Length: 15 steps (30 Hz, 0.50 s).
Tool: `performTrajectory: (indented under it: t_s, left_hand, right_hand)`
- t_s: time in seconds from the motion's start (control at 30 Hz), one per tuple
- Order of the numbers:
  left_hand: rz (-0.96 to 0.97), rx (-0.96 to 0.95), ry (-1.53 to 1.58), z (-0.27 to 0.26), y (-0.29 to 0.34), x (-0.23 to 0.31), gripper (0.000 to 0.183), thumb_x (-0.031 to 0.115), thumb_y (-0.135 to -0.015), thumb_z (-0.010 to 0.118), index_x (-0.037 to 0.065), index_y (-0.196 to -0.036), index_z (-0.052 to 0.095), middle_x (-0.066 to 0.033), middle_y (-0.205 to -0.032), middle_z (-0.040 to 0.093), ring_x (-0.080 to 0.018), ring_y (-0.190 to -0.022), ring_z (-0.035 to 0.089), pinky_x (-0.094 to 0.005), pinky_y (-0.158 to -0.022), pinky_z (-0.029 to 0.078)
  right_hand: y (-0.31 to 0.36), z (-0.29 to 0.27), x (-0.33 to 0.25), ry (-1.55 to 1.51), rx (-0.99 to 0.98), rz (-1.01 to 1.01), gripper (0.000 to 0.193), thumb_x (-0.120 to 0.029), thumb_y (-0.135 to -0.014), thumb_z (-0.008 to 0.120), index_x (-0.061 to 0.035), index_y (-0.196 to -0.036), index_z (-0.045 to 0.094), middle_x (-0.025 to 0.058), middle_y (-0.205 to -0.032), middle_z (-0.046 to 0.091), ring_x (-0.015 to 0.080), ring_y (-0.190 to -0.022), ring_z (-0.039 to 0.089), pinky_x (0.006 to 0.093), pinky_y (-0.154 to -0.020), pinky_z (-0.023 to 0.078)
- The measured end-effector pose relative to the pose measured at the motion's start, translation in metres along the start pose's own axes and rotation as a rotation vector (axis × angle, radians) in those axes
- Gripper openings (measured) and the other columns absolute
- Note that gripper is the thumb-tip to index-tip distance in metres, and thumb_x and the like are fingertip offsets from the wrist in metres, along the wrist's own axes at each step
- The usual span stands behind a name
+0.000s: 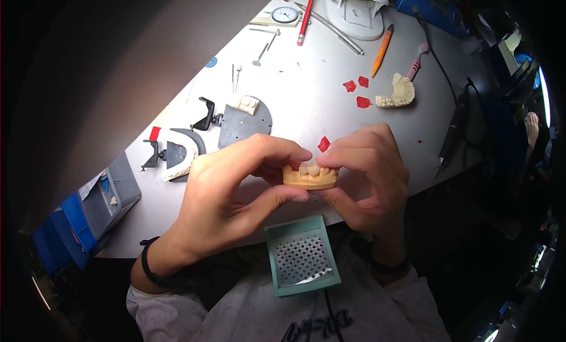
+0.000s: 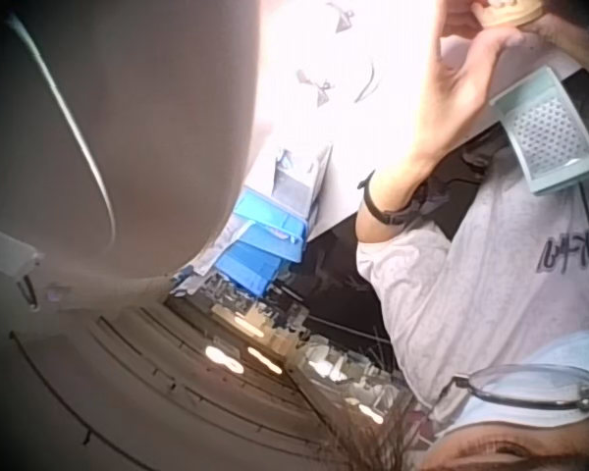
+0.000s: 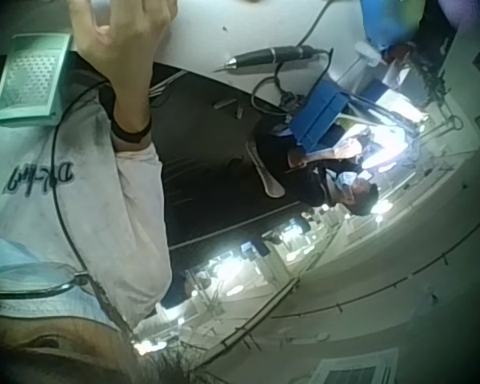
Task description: The recorder fits and adjusts a set of dental crowns onto a plaster dental model using a rotary tool.
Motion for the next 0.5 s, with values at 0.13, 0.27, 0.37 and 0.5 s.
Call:
performTrajectory:
  t_s: [0.13,0.27,0.37,0.5]
  left_hand:
    - [0.004,-0.002,-0.005,-0.002,0.001,0.0013,0.035,0.001,-0.085,0.086,-0.005,-0.116,0.07,-0.0128,-0.105,0.076,-0.0184,-0.088,0.078,-0.0293,-0.078,0.063]
    - [-0.059,-0.058,0.006,-0.003,0.0028,0.0014,0.041,-0.003,-0.085,0.087,-0.005,-0.121,0.068,-0.0125,-0.115,0.074,-0.016,-0.095,0.074,-0.0295,-0.085,0.06]
    - [-0.054,-0.057,0.001,-0.003,0.0031,0.0012,0.041,-0.003,-0.085,0.087,-0.005,-0.121,0.068,-0.0124,-0.115,0.074,-0.016,-0.095,0.074,-0.0296,-0.085,0.06]
    - [-0.042,-0.059,-0.01,-0.003,0.0026,0.0015,0.041,-0.003,-0.085,0.087,-0.005,-0.121,0.068,-0.0124,-0.115,0.074,-0.0159,-0.095,0.074,-0.0296,-0.085,0.061]
  right_hand:
    - [0.0,0.0002,-0.0002,0.002,-0.003,0.001,0.042,-0.001,-0.066,0.087,-0.0088,-0.104,0.073,0.0056,-0.098,0.073,0.0266,-0.089,0.064,0.0378,-0.08,0.051]
    - [0.0003,0.0007,0.0003,-0.002,0.004,0.003,0.042,-0.001,-0.065,0.087,-0.0087,-0.104,0.073,0.0055,-0.098,0.073,0.0266,-0.088,0.064,0.0381,-0.08,0.051]
    - [0.0004,0.0007,0.0008,-0.004,0.006,-0.005,0.042,-0.001,-0.066,0.087,-0.0084,-0.104,0.073,0.0055,-0.099,0.073,0.0265,-0.088,0.064,0.0382,-0.08,0.051]
    - [0.0004,0.0003,0.0008,0.001,-0.003,-0.014,0.041,-0.001,-0.066,0.087,-0.008,-0.104,0.072,0.0054,-0.099,0.073,0.0267,-0.089,0.065,0.0382,-0.08,0.051]
Point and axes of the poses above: each hand's wrist, its own y-axis away from the middle knuckle, its own z-axis out of the palm, x = y × z, the point moved 2 cm from there along -y, towards the middle knuckle
